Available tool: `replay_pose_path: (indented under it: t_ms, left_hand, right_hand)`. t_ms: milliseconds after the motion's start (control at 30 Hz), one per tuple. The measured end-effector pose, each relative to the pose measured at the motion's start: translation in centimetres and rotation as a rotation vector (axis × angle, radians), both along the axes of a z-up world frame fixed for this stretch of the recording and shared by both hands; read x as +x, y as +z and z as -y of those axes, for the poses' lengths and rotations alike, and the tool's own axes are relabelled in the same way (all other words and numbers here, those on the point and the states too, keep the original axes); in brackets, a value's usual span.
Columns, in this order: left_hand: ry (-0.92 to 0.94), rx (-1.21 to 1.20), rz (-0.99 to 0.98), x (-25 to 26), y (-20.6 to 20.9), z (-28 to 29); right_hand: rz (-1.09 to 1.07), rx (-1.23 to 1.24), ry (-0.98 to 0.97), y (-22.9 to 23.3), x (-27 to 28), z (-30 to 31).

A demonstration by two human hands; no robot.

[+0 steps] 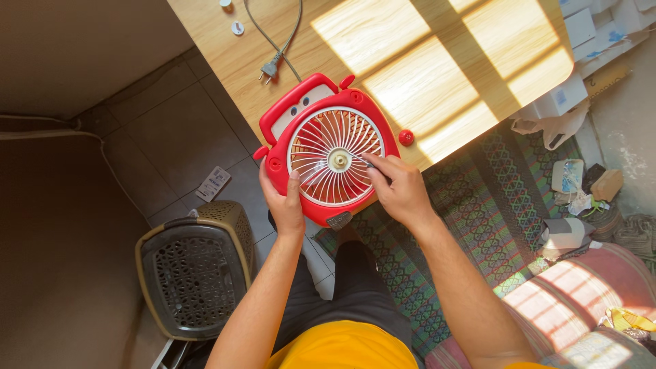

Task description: The person uses a screwdriver to remove the front grille and fan blade from a small red electric fan. They unscrew the central nut, detach the grille, and then remove the blade from the motor shaft.

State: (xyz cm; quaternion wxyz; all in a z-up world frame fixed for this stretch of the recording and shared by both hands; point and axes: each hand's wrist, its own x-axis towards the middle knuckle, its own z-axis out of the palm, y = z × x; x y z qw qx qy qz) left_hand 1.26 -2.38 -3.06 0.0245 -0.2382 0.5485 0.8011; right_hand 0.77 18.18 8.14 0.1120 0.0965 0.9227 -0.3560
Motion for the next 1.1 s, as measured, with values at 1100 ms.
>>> replay_pose_path:
  t_ms: [1100]
  left_hand:
    - [0.041,-0.115,-0.104,0.4,1.1,-1.0]
  right_hand:
    - [-0.531,-0.157,-0.108,0.0,-0.3,1.2]
